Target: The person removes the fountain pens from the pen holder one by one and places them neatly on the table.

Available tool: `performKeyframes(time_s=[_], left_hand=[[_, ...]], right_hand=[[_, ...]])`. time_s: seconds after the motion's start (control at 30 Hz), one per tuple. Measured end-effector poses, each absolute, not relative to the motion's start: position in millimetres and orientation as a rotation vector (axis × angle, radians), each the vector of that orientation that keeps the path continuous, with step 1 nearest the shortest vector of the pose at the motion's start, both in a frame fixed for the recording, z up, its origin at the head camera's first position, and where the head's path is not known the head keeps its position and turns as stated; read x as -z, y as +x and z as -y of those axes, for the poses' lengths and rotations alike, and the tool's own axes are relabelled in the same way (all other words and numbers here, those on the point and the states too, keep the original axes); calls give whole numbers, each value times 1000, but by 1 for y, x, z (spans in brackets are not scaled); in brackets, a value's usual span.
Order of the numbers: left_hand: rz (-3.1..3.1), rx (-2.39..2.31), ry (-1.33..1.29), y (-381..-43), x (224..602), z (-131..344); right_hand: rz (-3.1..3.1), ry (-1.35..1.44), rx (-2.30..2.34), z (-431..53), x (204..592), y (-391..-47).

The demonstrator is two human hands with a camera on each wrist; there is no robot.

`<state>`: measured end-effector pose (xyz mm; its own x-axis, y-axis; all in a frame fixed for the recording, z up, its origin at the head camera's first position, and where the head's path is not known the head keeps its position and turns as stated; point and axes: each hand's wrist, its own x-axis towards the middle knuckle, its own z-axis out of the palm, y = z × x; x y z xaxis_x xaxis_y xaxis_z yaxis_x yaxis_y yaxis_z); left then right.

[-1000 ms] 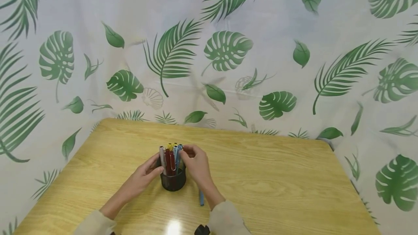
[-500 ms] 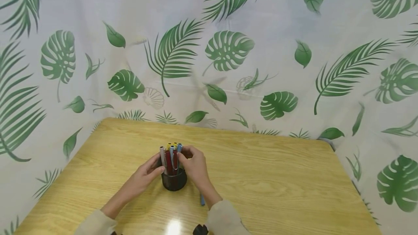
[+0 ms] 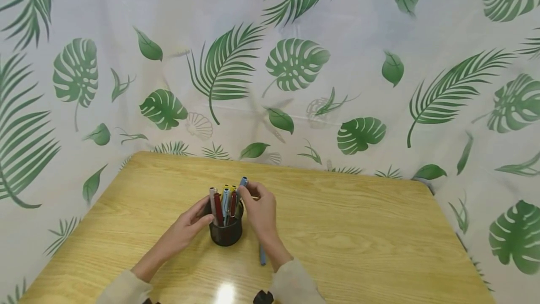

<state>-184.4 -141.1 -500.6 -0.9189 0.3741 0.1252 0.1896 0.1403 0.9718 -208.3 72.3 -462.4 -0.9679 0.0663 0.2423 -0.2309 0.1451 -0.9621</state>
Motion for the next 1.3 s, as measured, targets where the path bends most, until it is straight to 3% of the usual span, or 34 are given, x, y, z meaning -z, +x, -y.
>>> performKeyframes(time_s=[0.7,1.3], left_hand=[[-2249,-1877,570,-183,499,142],[-2245,-1885,582,-184,499,141]], right_hand=[[1878,118,-2220,-122,445,-206],[1653,-58,-2316,-195,422,-201]])
